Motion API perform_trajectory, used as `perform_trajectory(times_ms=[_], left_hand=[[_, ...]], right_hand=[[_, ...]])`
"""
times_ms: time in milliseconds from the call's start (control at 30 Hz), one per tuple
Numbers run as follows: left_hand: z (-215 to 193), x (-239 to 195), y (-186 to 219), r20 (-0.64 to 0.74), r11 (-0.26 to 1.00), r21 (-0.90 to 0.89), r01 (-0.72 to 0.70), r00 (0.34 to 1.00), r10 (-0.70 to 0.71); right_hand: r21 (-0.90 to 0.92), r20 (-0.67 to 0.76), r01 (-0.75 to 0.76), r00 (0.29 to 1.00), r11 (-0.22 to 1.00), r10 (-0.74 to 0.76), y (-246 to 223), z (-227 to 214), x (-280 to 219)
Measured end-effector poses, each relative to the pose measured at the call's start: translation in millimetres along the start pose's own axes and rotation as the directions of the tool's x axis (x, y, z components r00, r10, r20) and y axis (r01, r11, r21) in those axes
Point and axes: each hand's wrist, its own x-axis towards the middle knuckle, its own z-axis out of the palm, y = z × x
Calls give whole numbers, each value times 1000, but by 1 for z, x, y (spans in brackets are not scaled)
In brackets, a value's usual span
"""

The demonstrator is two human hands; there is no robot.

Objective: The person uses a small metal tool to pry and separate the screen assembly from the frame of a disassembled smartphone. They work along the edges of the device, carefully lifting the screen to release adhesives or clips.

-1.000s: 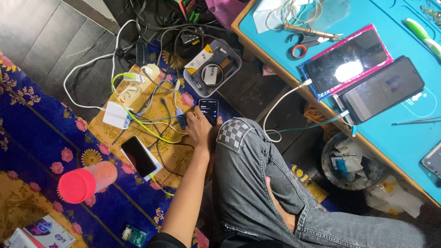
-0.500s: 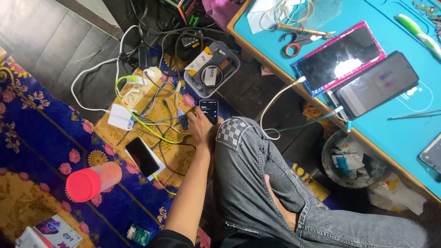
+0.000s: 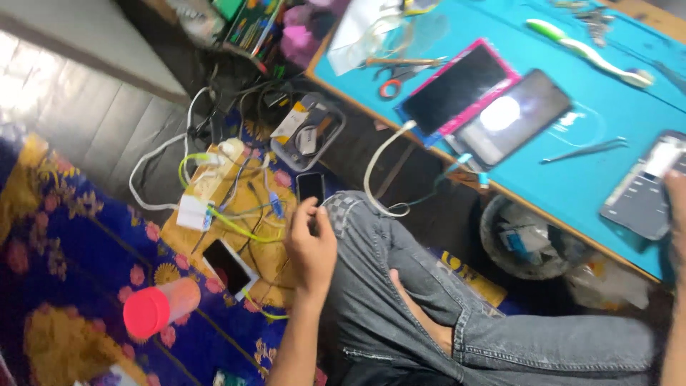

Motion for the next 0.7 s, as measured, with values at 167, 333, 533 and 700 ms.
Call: perform_trajectory(times_ms=[167, 333, 533, 700], left_hand=[[18, -12, 148, 200, 947, -194, -255, 935, 292], [82, -26, 240, 302, 789, -451, -416, 761, 574], [209, -17, 251, 329, 722, -256, -643, 644, 691], [245, -13, 257, 363, 717, -151, -681, 636, 681]], right_hand=[[-301, -226, 254, 917, 919, -327, -112, 24, -47], [-263, -213, 332, 896, 906, -390, -158, 32, -58], [-166, -275, 238, 921, 957, -277, -166, 31, -59], [-200, -306, 208, 915, 957, -263, -171, 29, -58]])
